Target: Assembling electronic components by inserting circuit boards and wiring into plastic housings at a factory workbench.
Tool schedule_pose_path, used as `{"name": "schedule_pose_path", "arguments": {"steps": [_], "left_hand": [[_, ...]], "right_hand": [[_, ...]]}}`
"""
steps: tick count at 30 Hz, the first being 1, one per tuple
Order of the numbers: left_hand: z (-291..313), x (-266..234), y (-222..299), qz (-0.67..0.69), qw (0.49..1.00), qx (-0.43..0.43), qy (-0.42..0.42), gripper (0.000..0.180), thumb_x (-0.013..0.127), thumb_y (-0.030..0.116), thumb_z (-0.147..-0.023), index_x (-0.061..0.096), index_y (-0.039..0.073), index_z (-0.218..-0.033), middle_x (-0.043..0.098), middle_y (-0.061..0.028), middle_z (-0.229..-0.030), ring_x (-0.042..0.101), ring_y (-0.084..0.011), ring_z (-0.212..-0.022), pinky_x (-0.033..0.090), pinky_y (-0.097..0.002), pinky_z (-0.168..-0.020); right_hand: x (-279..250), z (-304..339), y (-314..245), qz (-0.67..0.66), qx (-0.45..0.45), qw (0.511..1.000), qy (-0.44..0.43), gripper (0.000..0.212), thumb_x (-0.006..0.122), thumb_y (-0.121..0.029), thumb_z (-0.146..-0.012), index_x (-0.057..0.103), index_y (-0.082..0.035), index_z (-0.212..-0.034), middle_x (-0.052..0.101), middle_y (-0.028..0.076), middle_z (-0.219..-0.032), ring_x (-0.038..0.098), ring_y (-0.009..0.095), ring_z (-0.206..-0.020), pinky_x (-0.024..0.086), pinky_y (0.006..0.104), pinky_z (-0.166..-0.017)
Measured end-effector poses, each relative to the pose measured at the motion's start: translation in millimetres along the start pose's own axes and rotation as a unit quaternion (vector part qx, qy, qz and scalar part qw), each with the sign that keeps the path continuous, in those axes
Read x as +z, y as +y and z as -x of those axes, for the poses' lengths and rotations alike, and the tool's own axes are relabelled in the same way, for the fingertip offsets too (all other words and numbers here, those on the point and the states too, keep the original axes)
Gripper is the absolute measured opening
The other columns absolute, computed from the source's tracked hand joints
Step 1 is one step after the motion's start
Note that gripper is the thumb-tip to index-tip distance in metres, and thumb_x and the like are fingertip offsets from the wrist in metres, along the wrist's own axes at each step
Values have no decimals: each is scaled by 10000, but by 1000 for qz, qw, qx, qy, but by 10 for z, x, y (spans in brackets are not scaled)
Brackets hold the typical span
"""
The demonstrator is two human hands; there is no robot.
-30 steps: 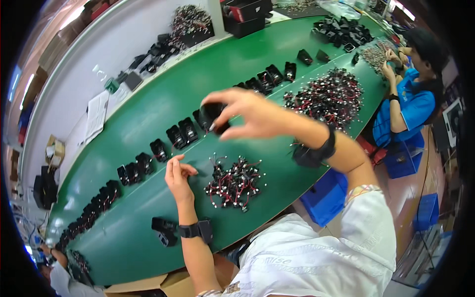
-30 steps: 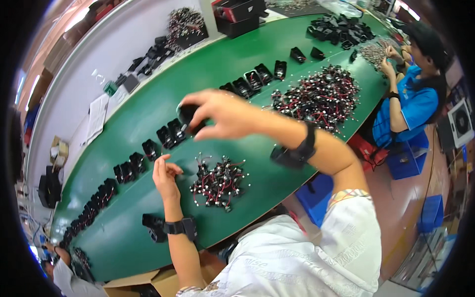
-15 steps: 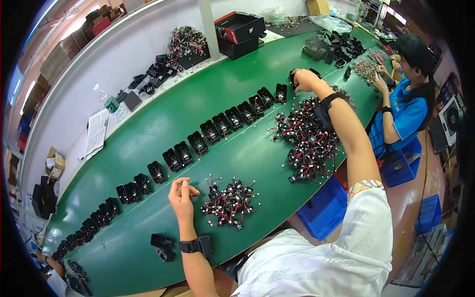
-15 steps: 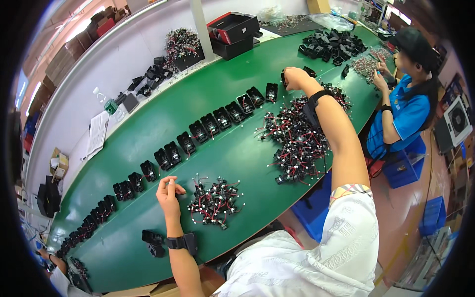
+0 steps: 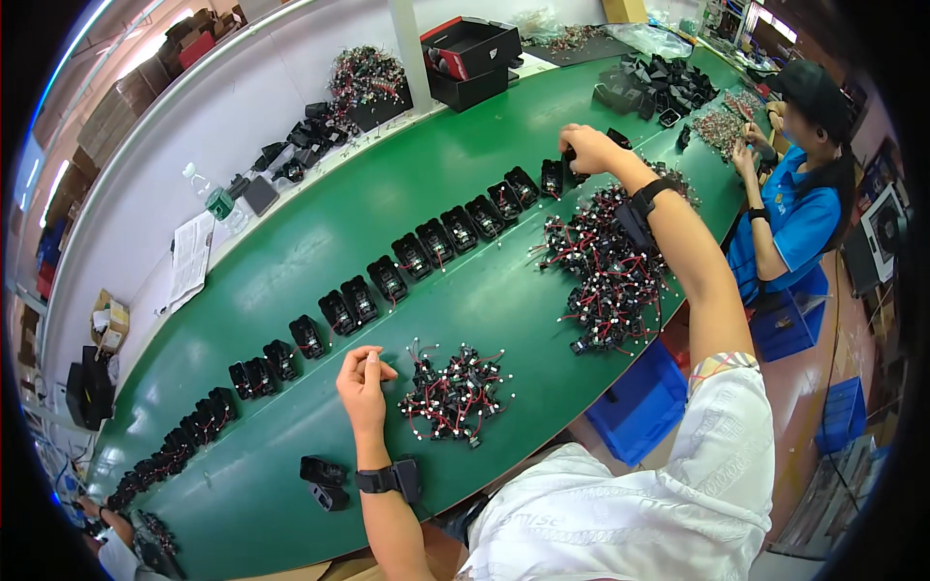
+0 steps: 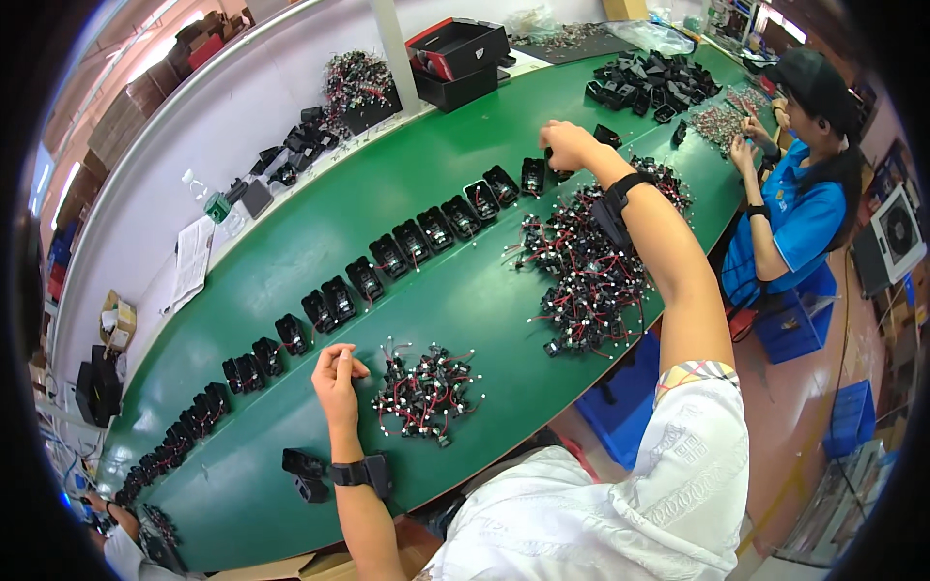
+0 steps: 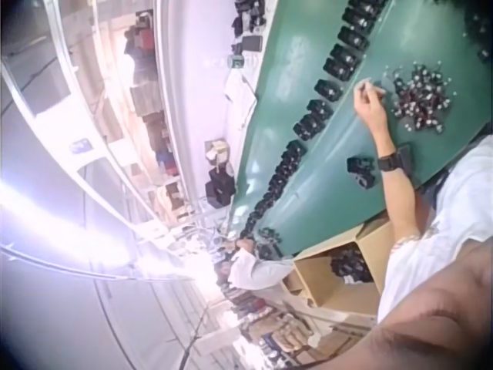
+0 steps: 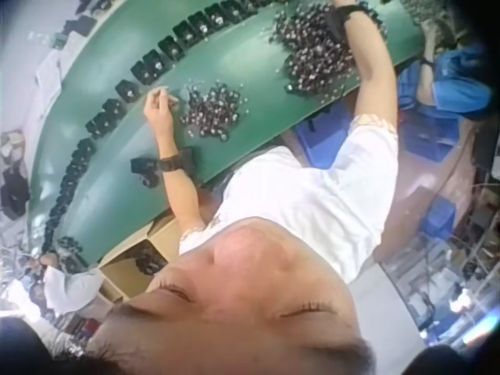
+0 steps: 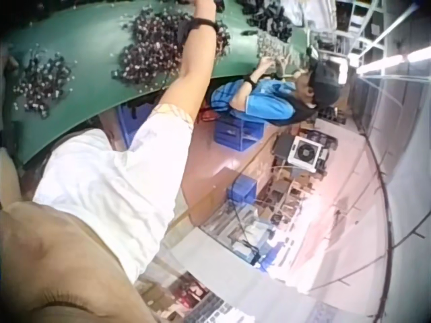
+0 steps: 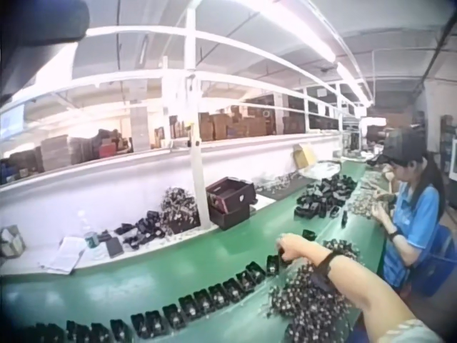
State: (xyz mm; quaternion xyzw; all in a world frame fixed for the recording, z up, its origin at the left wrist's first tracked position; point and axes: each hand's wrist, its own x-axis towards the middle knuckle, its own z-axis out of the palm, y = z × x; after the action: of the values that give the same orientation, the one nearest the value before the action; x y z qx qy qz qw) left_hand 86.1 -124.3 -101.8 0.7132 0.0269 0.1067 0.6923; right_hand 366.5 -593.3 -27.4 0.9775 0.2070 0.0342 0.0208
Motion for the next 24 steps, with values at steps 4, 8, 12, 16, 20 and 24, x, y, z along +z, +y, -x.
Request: {"name": "schedule_pose_path", "arguments": {"steps": [4, 8, 12, 16, 20, 24], "left_hand": [[5, -6, -24, 2, 1000, 0, -4, 140, 508, 106, -946, 579, -13, -969, 608, -45, -664, 553, -81, -604, 436, -217, -576], [25, 9, -18, 4, 1000, 2, 3, 139, 512, 105, -943, 580, -14, -970, 611, -45, -666, 553, -78, -604, 431, -216, -574], [-2, 46, -14, 2, 1000, -8, -3, 138, 518, 103, -938, 585, -14, -963, 611, -40, -662, 550, -70, -606, 417, -206, -566], [7, 31, -36, -5, 1000, -12, -5, 136, 520, 101, -933, 592, -13, -951, 613, -37, -661, 545, -62, -605, 408, -200, -561], [6, 22, -60, -6, 1000, -8, -6, 135, 523, 102, -930, 593, -13, -944, 614, -37, -662, 544, -61, -603, 407, -199, -557], [11, 17, -71, -7, 1000, -6, -8, 132, 527, 101, -928, 594, -12, -940, 616, -37, -658, 546, -59, -597, 405, -200, -548]], "right_hand": [[-96, 26, -452, -24, 16, 999, -20, 741, 804, -305, -586, 509, -98, -1234, 558, 141, -1219, 543, 353, -1089, 451, 462, -906], [-52, -54, -573, 99, 23, 991, -87, 797, 842, -392, -546, 533, -59, -1201, 596, 113, -1184, 552, 307, -1099, 422, 444, -928], [-38, -79, -596, 143, -14, 983, -110, 704, 795, -284, -586, 537, -84, -1209, 605, 94, -1168, 539, 288, -1114, 429, 431, -926], [19, -88, -555, 151, -66, 984, -66, 698, 722, -135, -619, 508, -153, -1283, 578, 50, -1221, 504, 273, -1154, 430, 408, -949], [15, -80, -573, 129, -74, 986, -70, 769, 683, -77, -627, 450, -191, -1350, 525, 20, -1296, 463, 278, -1200, 413, 415, -985], [-45, -15, -620, 114, -72, 990, -48, 773, 674, -73, -626, 438, -176, -1356, 508, 50, -1314, 448, 298, -1223, 395, 433, -1007]]}}
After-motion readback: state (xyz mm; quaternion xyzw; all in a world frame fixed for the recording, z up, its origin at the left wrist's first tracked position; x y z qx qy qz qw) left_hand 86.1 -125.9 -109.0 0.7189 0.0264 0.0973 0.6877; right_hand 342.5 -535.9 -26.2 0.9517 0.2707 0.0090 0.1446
